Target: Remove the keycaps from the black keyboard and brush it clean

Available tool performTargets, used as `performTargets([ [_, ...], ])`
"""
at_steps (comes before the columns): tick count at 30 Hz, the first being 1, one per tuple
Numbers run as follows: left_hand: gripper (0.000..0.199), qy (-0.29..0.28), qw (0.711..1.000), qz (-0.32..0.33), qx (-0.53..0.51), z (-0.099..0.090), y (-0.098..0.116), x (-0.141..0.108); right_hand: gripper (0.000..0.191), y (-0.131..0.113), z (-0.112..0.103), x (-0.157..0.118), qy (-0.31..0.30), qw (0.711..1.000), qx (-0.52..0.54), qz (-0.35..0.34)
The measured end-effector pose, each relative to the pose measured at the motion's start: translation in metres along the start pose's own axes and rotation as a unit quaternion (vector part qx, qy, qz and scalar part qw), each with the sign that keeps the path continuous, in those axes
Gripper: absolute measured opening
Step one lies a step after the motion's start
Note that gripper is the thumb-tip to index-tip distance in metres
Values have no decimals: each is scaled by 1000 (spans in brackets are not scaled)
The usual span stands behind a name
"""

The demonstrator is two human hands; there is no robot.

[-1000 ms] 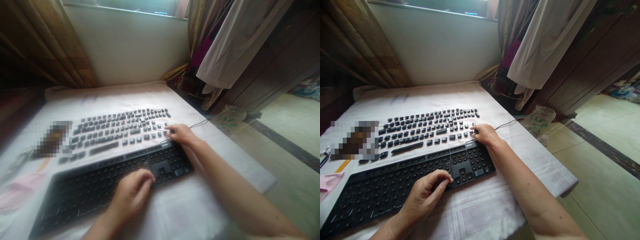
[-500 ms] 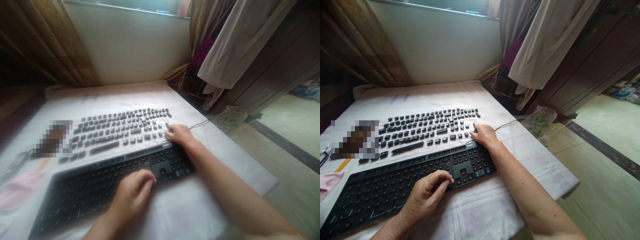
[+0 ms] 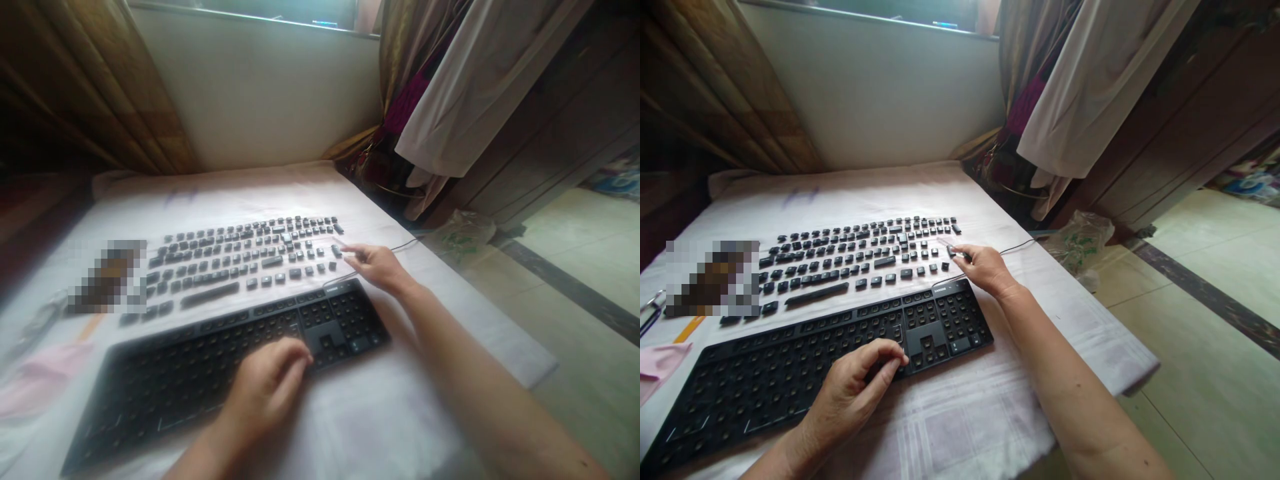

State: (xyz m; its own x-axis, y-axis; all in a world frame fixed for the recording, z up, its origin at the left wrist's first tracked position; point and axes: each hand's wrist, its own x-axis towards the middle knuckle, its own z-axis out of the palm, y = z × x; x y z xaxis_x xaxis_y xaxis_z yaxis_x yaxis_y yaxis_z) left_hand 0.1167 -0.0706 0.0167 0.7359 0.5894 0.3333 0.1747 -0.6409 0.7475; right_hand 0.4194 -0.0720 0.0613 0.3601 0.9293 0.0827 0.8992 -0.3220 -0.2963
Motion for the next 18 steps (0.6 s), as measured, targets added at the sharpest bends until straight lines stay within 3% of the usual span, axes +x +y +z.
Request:
performTargets([
  [4,14,-1,1000,-2,-1,0,2,1,32,-4,9,8,-31,998,-25,-45],
  [12,14,-1,1000,0,1,0,1,1,21,-18,12,15,-69,991,-96,-61],
  [18,14,2,1000,6,-1,-1,5,2,20,-16,17,19,-74,991,-82,-69],
])
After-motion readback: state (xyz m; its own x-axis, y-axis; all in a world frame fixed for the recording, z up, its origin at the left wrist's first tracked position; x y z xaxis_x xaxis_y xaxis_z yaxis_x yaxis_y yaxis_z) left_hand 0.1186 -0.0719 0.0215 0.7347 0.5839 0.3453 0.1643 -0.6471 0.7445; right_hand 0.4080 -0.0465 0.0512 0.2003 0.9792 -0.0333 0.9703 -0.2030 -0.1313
